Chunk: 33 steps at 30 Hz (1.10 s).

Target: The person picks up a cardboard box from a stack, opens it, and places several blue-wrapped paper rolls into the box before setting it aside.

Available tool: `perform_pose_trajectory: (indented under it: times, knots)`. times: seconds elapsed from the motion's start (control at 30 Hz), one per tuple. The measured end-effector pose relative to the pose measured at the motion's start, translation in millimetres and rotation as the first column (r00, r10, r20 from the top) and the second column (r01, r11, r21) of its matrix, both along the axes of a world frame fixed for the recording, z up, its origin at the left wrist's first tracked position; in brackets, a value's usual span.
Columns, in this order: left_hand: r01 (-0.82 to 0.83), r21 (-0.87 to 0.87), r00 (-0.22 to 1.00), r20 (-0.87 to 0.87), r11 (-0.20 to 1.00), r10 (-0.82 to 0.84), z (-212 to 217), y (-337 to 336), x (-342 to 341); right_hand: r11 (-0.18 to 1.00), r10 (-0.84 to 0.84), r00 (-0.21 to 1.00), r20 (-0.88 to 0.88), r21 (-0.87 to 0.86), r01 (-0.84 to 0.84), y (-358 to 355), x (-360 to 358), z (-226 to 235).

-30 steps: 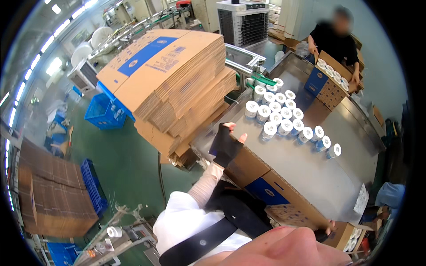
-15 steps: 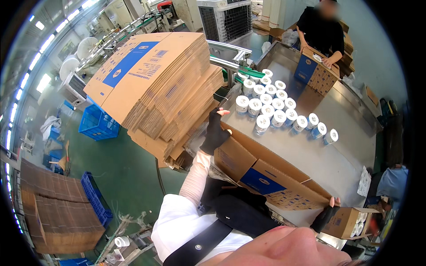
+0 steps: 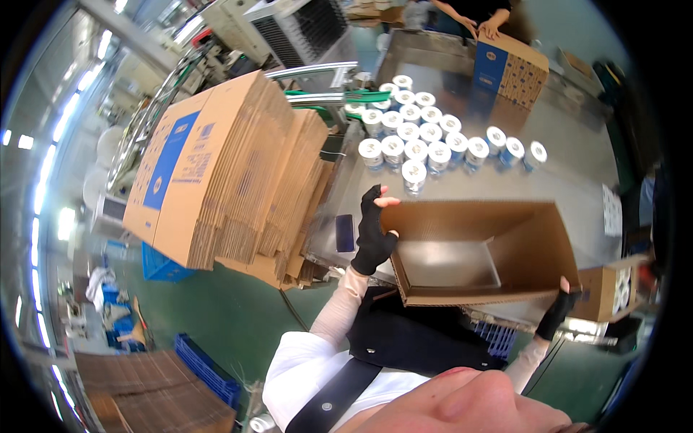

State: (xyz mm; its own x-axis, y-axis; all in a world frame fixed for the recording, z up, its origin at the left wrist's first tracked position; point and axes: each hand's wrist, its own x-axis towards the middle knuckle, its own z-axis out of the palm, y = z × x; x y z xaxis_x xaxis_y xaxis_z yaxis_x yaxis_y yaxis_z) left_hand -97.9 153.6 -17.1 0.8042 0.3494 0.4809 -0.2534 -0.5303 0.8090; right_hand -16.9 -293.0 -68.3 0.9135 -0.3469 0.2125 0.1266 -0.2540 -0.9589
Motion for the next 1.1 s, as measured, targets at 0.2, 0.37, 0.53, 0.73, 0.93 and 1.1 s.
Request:
perform_pose_trajectory:
  times: [0.2, 0.37, 0.53, 0.73, 0.93, 1.1]
  knots:
    - [0.277, 0.011, 0.961, 0.015, 0.961, -0.277, -16, -4, 66, 0.955, 0.205, 0.972, -0.11, -0.195, -0.224, 25, 13, 32]
    - [0.011, 0.42, 0.998, 0.055, 0.907, -0.038, -7, -5, 94, 0.865, 0.257, 0.962, -0.094, -0.422, -0.272, 17, -20, 55]
    - [0.076, 0.596, 0.993, 0.032, 0.799, -0.118, -9, -24, 112, 0.789, 0.307, 0.926, -0.219, -0.485, -0.377, 49, -42, 93]
    - [0.058, 0.681, 0.982, 0.091, 0.73, -0.163, -47, -42, 129, 0.658, 0.411, 0.841, -0.353, -0.523, -0.541, 56, -52, 113]
    - [0.035, 0.698, 0.984, 0.102, 0.715, -0.147, -74, -38, 129, 0.724, 0.586, 0.725, -0.361, -0.169, -0.669, 24, -60, 83]
    - [-0.046, 0.774, 0.983, 0.148, 0.632, -0.109, -55, -56, 122, 0.44, 0.811, 0.427, -0.399, -0.063, -0.896, 11, -35, 56]
